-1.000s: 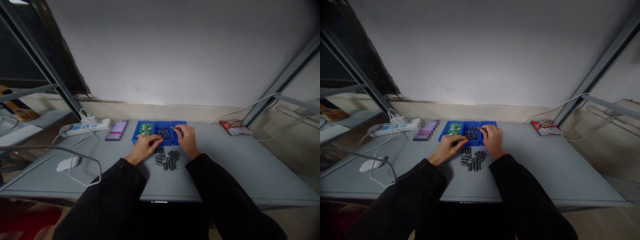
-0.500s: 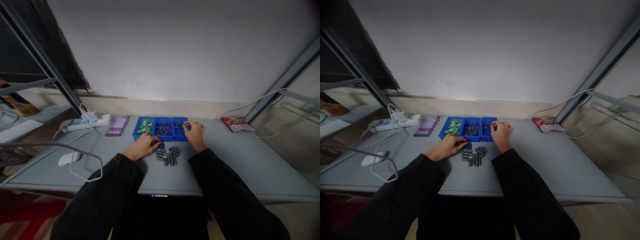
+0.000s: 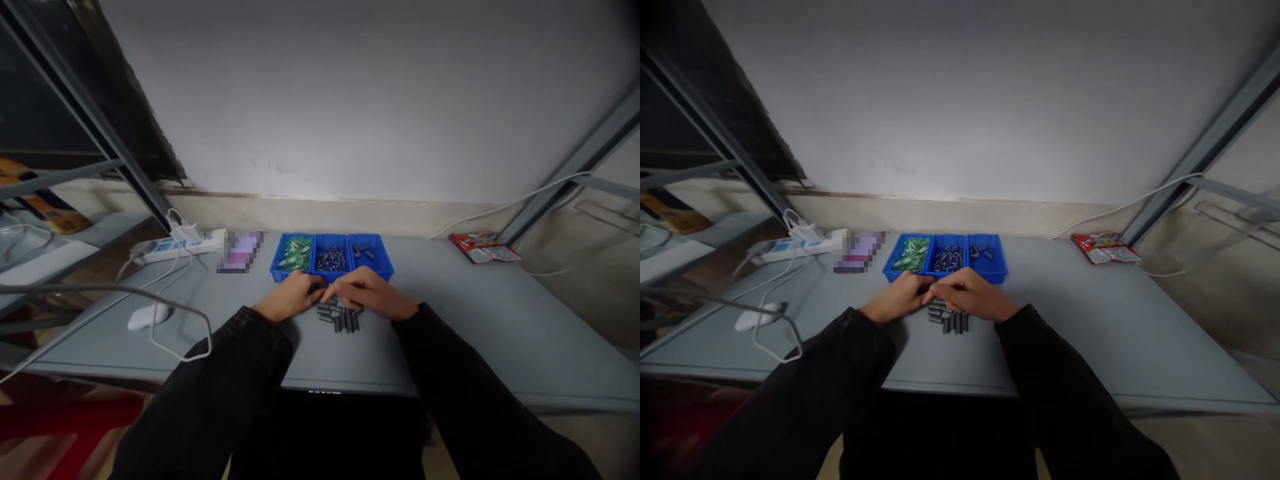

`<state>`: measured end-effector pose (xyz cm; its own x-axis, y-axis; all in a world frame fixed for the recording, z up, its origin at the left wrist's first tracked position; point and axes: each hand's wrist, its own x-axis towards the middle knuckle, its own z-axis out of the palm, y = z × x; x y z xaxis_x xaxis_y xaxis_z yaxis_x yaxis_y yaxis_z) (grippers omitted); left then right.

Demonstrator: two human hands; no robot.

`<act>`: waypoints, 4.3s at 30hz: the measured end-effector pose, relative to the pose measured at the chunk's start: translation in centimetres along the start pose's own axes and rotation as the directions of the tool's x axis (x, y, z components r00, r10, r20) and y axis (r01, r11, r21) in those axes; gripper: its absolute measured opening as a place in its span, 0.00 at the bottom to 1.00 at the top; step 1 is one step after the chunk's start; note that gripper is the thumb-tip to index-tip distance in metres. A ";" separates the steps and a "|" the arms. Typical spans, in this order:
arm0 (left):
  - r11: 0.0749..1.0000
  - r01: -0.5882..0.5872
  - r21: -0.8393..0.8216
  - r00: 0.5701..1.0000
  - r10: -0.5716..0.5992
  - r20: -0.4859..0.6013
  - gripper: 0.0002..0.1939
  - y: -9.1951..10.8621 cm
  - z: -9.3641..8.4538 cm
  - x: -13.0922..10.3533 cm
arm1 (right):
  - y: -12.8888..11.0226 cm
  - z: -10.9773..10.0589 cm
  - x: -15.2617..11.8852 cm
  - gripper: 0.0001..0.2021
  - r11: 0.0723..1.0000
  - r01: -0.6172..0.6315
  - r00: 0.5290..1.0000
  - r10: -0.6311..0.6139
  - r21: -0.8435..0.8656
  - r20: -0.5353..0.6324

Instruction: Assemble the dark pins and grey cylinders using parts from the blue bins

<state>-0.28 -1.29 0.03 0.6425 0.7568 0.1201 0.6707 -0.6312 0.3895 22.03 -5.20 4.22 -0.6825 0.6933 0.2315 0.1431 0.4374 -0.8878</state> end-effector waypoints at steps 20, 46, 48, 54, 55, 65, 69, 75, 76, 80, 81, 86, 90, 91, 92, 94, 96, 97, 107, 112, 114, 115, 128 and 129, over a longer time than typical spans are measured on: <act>0.987 0.126 -0.103 0.991 -0.129 -0.030 0.14 0.7 0.8 0.4 | 6.7 -1.0 2.2 0.21 0.677 -0.099 0.738 -0.442 -0.729 -0.511; 0.993 0.120 -0.022 0.993 -0.120 -0.010 0.15 0.8 0.6 0.3 | 6.3 -0.8 1.9 0.22 0.675 -0.111 0.732 -0.441 -0.729 -0.519; 0.994 0.111 -0.026 0.994 -0.111 -0.024 0.16 0.8 0.6 0.2 | 6.4 -0.8 1.9 0.22 0.680 -0.112 0.726 -0.442 -0.724 -0.527; 0.992 0.128 -0.002 0.991 -0.128 -0.024 0.17 0.6 0.5 0.4 | 6.4 -0.6 2.1 0.23 0.717 -0.096 0.675 -0.462 -0.690 -0.575; 0.992 0.129 0.004 0.992 -0.129 -0.014 0.16 0.6 0.5 0.4 | 6.2 -0.6 2.1 0.23 0.718 -0.085 0.677 -0.467 -0.691 -0.569; 0.994 0.103 -0.036 0.995 -0.104 -0.004 0.13 1.0 0.4 0.4 | 5.1 1.0 2.5 0.20 0.667 -0.020 0.742 -0.490 -0.745 -0.458; 0.995 0.083 -0.052 0.996 -0.085 -0.035 0.13 0.9 0.5 0.4 | 5.1 1.2 2.3 0.20 0.662 -0.004 0.745 -0.498 -0.750 -0.444; 0.999 -0.030 -0.025 0.998 0.028 -0.061 0.10 0.4 0.7 0.3 | 5.0 1.4 2.2 0.20 0.659 0.007 0.743 -0.507 -0.752 -0.437; 0.999 -0.050 -0.019 0.997 0.049 -0.066 0.09 0.4 0.8 0.3 | 5.1 1.4 2.2 0.20 0.658 0.011 0.738 -0.514 -0.753 -0.437; 0.991 -0.137 0.003 0.987 0.137 -0.089 0.06 0.6 0.7 0.2 | 5.2 1.3 2.2 0.19 0.653 0.007 0.736 -0.516 -0.757 -0.438; 0.988 -0.157 0.006 0.983 0.157 -0.099 0.07 0.7 0.7 0.2 | 5.3 1.3 2.2 0.19 0.652 0.003 0.739 -0.512 -0.758 -0.438; 0.990 -0.144 -0.001 0.986 0.144 -0.085 0.06 1.0 0.6 0.1 | 5.2 1.3 2.1 0.20 0.654 -0.008 0.756 -0.491 -0.756 -0.433; 0.992 -0.123 -0.003 0.989 0.122 -0.078 0.06 1.3 0.6 0.1 | 5.2 1.3 2.1 0.19 0.649 -0.004 0.774 -0.479 -0.761 -0.413; 0.991 -0.132 -0.006 0.988 0.131 -0.088 0.06 1.4 0.5 0.0 | 5.2 1.3 2.1 0.19 0.648 -0.002 0.782 -0.474 -0.762 -0.405; 0.990 -0.139 -0.014 0.985 0.137 -0.104 0.06 1.5 0.5 0.0 | 5.3 1.3 2.1 0.18 0.650 0.005 0.792 -0.467 -0.760 -0.394; 0.989 -0.140 -0.038 0.978 0.132 -0.160 0.06 1.5 0.4 -0.1 | 5.3 1.3 2.0 0.16 0.665 0.032 0.812 -0.453 -0.747 -0.368; 0.990 -0.128 -0.063 0.964 0.110 -0.240 0.06 1.6 0.2 -0.2 | 5.3 1.3 2.0 0.12 0.691 0.067 0.827 -0.442 -0.720 -0.347; 0.990 -0.120 -0.075 0.953 0.094 -0.288 0.06 1.6 0.1 -0.3 | 5.2 1.3 1.9 0.09 0.703 0.082 0.832 -0.438 -0.706 -0.340; 0.985 -0.052 -0.165 0.847 -0.044 -0.530 0.05 1.7 -0.2 -0.3 | 5.1 1.5 2.2 0.10 0.703 0.096 0.846 -0.431 -0.705 -0.315; 0.982 -0.055 -0.180 0.855 -0.046 -0.516 0.07 1.6 -0.2 -0.2 | 5.5 1.5 2.3 0.05 0.712 0.074 0.833 -0.429 -0.698 -0.350; 0.978 -0.058 -0.202 0.856 -0.056 -0.513 0.08 1.4 -0.1 -0.1 | 5.7 1.4 2.3 0.04 0.718 0.061 0.826 -0.426 -0.693 -0.369; 0.975 -0.063 -0.215 0.854 -0.059 -0.517 0.07 1.4 0.0 -0.1 | 5.7 1.4 2.3 0.04 0.721 0.060 0.825 -0.426 -0.691 -0.373; 0.979 -0.106 -0.173 0.841 -0.004 -0.540 0.05 1.2 -0.1 0.1 | 6.1 1.3 2.4 0.05 0.729 0.089 0.813 -0.447 -0.679 -0.373; 0.978 -0.115 -0.171 0.839 0.003 -0.544 0.05 1.2 -0.1 0.1 | 6.1 1.2 2.4 0.05 0.726 0.081 0.814 -0.444 -0.682 -0.376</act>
<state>0.55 -1.99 0.56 0.3398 0.7251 0.5989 0.5190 -0.6757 0.5236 20.40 -1.57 -1.13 -0.3495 0.5852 0.7317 0.5378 0.7648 -0.3548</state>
